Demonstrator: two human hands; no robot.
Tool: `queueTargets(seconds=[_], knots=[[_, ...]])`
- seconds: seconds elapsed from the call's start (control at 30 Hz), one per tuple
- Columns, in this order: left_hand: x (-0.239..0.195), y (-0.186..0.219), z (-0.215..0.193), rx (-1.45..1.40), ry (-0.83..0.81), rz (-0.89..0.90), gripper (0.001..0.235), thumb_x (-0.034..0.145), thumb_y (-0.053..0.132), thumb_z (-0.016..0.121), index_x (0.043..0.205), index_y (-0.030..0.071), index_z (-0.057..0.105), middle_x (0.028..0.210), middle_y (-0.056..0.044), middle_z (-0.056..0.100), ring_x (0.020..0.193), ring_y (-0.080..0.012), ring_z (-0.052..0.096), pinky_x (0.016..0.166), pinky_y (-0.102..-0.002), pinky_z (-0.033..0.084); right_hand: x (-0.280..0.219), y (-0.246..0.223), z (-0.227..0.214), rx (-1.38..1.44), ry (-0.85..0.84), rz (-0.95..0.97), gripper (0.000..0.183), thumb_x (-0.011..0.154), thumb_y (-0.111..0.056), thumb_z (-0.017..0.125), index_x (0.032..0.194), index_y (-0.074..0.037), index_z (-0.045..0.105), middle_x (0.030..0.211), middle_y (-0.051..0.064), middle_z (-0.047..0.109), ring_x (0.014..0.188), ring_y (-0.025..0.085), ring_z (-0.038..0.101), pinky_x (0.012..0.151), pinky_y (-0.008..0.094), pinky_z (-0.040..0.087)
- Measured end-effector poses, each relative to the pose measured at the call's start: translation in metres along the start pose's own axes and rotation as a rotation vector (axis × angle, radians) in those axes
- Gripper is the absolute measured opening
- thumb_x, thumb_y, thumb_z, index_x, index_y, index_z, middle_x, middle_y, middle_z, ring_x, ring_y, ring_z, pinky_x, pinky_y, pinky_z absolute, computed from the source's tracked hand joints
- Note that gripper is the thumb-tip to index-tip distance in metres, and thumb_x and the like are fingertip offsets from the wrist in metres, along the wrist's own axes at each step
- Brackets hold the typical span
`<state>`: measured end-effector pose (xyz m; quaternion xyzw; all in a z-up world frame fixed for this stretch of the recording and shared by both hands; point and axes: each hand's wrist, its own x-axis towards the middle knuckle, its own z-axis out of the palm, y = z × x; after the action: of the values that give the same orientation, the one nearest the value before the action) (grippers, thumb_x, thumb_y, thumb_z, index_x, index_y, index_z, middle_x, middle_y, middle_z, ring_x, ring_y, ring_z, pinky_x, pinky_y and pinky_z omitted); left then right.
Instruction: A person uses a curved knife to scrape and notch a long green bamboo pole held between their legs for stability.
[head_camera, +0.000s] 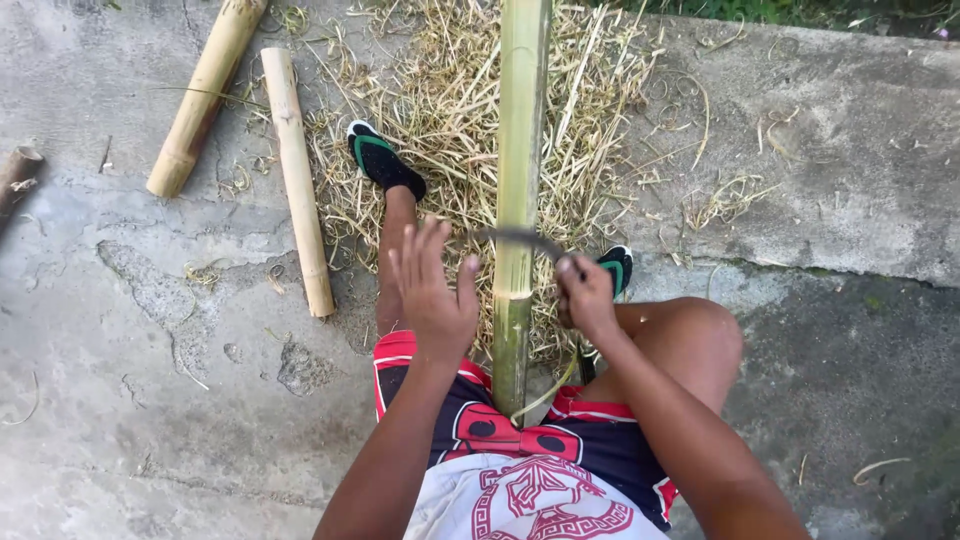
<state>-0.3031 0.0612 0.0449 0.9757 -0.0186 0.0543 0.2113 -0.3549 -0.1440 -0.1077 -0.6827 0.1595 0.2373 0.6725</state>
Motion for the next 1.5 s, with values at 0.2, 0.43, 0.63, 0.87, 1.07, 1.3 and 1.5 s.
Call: queueTargets(seconds=[0.2,0.43,0.63,0.87,1.07,1.3,1.5], knots=[[0.044,0.037,0.049,-0.589,-0.466,-0.706,0.107,0.077,0.041,0.079,0.155,0.000,0.019,0.127,-0.025,0.064,0.111,-0.0351,0.071,0.098,-0.044,0.056,0.063,-0.050,-0.032,0.566,0.282,-0.094,0.035,0.110,-0.033,0.054,0.088,-0.006,0.056,0.068,0.001,0.056,0.051,0.010,0.052,0.045,0.027,0.043],[0.037,0.031,0.079,-0.381,-0.562,-0.741,0.079,0.077,0.023,0.080,0.142,0.003,0.038,0.110,-0.021,0.073,0.088,-0.0309,0.077,0.076,-0.041,0.062,0.133,-0.092,-0.082,0.563,0.380,-0.197,0.039,0.109,-0.043,0.052,0.093,-0.008,0.053,0.072,0.003,0.057,0.051,0.013,0.054,0.047,0.030,0.047],[0.034,0.005,0.092,-0.782,-0.559,-0.766,0.066,0.065,0.006,0.080,0.125,-0.001,0.053,0.095,-0.012,0.070,0.078,-0.0224,0.072,0.071,-0.037,0.062,0.182,-0.139,-0.101,0.634,0.346,-0.295,0.039,0.111,-0.041,0.054,0.094,-0.006,0.054,0.075,0.006,0.058,0.055,0.015,0.056,0.051,0.032,0.049],[0.027,0.006,0.092,-0.792,-0.479,-0.687,0.060,0.068,0.011,0.080,0.123,0.000,0.057,0.098,-0.009,0.071,0.086,-0.0208,0.071,0.079,-0.037,0.058,0.207,-0.165,-0.099,0.245,0.245,-0.410,0.040,0.114,-0.038,0.057,0.090,-0.005,0.058,0.069,0.002,0.057,0.050,0.011,0.052,0.046,0.027,0.044],[0.059,0.015,0.058,-0.362,-0.325,-0.306,0.081,0.085,0.040,0.078,0.142,-0.004,0.041,0.123,-0.027,0.059,0.113,-0.0336,0.058,0.096,-0.047,0.048,0.200,-0.187,-0.084,-0.011,0.272,-0.251,0.036,0.107,-0.034,0.061,0.086,-0.005,0.062,0.063,-0.001,0.057,0.045,0.008,0.049,0.039,0.026,0.039],[0.241,-0.010,0.101,-0.196,0.099,0.124,0.048,0.109,0.034,0.049,0.145,0.001,0.054,0.154,-0.020,0.053,0.150,-0.0418,0.038,0.126,-0.054,0.027,0.230,-0.197,-0.073,-0.237,0.260,-0.313,0.036,0.108,-0.033,0.060,0.088,-0.004,0.066,0.065,-0.001,0.059,0.052,0.008,0.049,0.044,0.031,0.036],[0.339,-0.013,0.110,-0.053,0.016,0.069,0.039,0.100,0.036,0.055,0.125,0.008,0.066,0.127,-0.016,0.068,0.120,-0.0368,0.062,0.103,-0.050,0.045,0.281,-0.214,-0.075,-0.537,0.335,-0.449,0.040,0.113,-0.033,0.056,0.084,-0.006,0.064,0.064,0.000,0.057,0.049,0.012,0.041,0.042,0.035,0.030]])
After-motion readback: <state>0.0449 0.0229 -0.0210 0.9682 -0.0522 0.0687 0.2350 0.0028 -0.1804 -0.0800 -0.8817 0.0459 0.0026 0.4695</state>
